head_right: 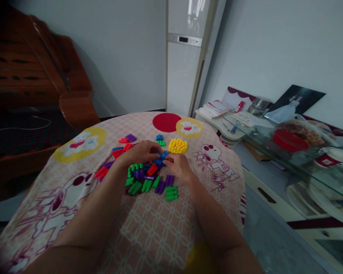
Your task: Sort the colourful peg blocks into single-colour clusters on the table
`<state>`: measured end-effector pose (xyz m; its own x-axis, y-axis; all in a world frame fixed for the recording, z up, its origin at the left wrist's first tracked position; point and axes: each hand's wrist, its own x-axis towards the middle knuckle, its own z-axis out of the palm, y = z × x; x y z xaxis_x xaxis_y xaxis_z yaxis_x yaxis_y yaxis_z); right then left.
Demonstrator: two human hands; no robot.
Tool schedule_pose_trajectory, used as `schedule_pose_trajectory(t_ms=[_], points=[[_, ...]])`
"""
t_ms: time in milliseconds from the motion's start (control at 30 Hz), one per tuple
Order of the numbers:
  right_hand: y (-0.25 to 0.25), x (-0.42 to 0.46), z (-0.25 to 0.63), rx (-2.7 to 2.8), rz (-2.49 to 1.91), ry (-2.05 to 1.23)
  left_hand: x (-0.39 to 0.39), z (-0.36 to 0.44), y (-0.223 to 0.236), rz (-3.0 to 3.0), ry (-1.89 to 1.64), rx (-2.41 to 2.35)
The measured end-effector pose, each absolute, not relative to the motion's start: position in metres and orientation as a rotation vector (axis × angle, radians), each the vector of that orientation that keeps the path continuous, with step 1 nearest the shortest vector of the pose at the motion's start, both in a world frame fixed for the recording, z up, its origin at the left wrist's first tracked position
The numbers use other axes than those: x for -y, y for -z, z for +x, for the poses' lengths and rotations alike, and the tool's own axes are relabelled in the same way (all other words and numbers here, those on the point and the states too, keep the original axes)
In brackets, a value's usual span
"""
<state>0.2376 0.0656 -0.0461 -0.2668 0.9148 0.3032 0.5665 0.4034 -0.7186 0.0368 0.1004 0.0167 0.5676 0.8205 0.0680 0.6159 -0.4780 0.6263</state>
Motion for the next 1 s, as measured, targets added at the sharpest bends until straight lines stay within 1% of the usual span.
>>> schedule_pose_trajectory(t_ms=[167,267,367,500,633,733,800,867,933,1000], points=[[0.044,-0.065,0.237,1.843,-1.212,-0.853,-0.101,0.032,-0.016,2.081,-0.435,-1.046],[0.041,-0.063,0.236,1.738,-1.148,-1.010,-0.101,0.039,-0.014,2.058,-0.555,-0.977],[0.039,-0.066,0.243,1.655,-1.144,-1.035,-0.102,0.047,-0.012,2.025,-0.693,-0.941],[0.040,-0.081,0.269,1.371,-1.225,-0.915,-0.107,0.041,-0.008,2.045,-0.806,-1.025],[0.053,-0.101,0.308,1.049,-1.459,-0.733,-0.118,0.022,-0.002,2.155,-0.764,-1.329],[0.061,-0.109,0.333,1.119,-1.788,-0.444,-0.126,0.007,0.005,2.247,-0.609,-1.538],[0.063,-0.109,0.343,1.245,-1.979,-0.230,-0.130,-0.002,0.009,2.290,-0.511,-1.598],[0.062,-0.108,0.350,1.332,-2.100,-0.100,-0.133,-0.009,0.012,2.299,-0.454,-1.605],[0.060,-0.106,0.355,1.398,-2.156,-0.115,-0.134,-0.014,0.013,2.293,-0.441,-1.597],[0.058,-0.106,0.359,1.438,-2.171,-0.206,-0.134,-0.013,0.012,2.288,-0.457,-1.589]])
